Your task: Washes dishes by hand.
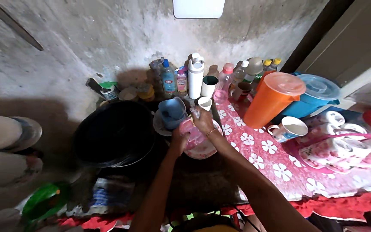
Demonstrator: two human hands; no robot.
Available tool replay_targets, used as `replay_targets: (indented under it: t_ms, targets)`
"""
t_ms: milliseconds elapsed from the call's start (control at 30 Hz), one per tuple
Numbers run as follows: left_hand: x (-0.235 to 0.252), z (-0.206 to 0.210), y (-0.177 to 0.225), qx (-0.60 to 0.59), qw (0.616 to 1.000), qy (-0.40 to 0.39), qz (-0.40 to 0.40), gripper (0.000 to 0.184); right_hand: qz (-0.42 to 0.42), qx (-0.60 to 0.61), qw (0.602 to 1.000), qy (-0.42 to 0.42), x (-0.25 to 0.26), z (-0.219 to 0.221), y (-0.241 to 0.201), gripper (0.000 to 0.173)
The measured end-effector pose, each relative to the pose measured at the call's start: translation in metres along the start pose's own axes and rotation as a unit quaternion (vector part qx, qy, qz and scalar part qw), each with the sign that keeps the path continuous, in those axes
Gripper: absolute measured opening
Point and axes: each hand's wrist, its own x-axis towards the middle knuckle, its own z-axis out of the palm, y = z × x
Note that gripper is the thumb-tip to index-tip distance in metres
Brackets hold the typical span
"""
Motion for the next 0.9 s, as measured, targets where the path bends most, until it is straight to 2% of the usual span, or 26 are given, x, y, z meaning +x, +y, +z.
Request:
replay_targets:
  t_ms: [67, 133, 167, 233, 300, 367, 400, 533, 567, 700, 733, 800, 900]
  targets:
    - [0.002, 0.003, 0.000, 0.005, 1.000, -0.007, 0.025, 0.042, -0.063, 0.013, 0.998, -0.004, -0.013, 0.005, -0.016, 0.029]
    - [0.001, 0.006, -0.004, -0.004, 0.999, 0.000, 0.052, 0.040, -0.173, 0.014, 0.983, 0.052, -0.022, 0.017, -0.026, 0.032]
    - [-0.001, 0.005, -0.004, -0.003, 0.999, 0.002, 0.047, 0.041, -0.186, 0.018, 0.981, 0.055, -0.022, 0.019, -0.025, 0.031]
    - [-0.006, 0.002, 0.003, 0.017, 1.000, 0.003, 0.015, 0.045, -0.138, 0.016, 0.990, 0.037, -0.018, 0.014, -0.016, 0.029]
    - [-0.011, -0.001, 0.009, 0.041, 0.999, 0.010, -0.017, 0.043, -0.038, 0.000, 0.999, 0.008, -0.010, 0.001, -0.007, 0.032]
    - [-0.012, -0.002, 0.009, 0.055, 0.998, 0.004, -0.018, 0.043, 0.018, -0.003, 1.000, -0.010, -0.013, -0.008, -0.010, 0.036]
    - [-0.010, -0.002, 0.008, 0.057, 0.998, -0.001, -0.007, 0.044, 0.002, -0.003, 1.000, -0.009, -0.019, -0.009, -0.018, 0.036]
    - [-0.014, 0.004, 0.004, 0.045, 0.998, 0.002, 0.039, 0.046, -0.176, 0.001, 0.981, 0.075, -0.040, 0.009, -0.042, 0.028]
    - [-0.017, 0.004, 0.005, 0.039, 0.998, 0.005, 0.043, 0.049, -0.168, 0.009, 0.984, 0.065, -0.039, 0.006, -0.041, 0.028]
    - [-0.023, 0.002, 0.004, 0.048, 0.999, 0.018, 0.009, 0.045, 0.015, 0.002, 1.000, -0.020, -0.023, -0.015, -0.022, 0.037]
    - [-0.024, 0.002, 0.003, 0.055, 0.998, 0.018, 0.005, 0.045, 0.034, -0.003, 0.999, -0.026, -0.024, -0.016, -0.022, 0.038]
    - [-0.023, 0.003, 0.005, 0.071, 0.997, 0.010, 0.004, 0.046, -0.011, -0.010, 1.000, -0.002, -0.036, -0.008, -0.032, 0.035]
    - [-0.022, 0.004, 0.004, 0.086, 0.996, -0.001, 0.023, 0.047, -0.150, 0.004, 0.986, 0.072, -0.052, 0.009, -0.046, 0.028]
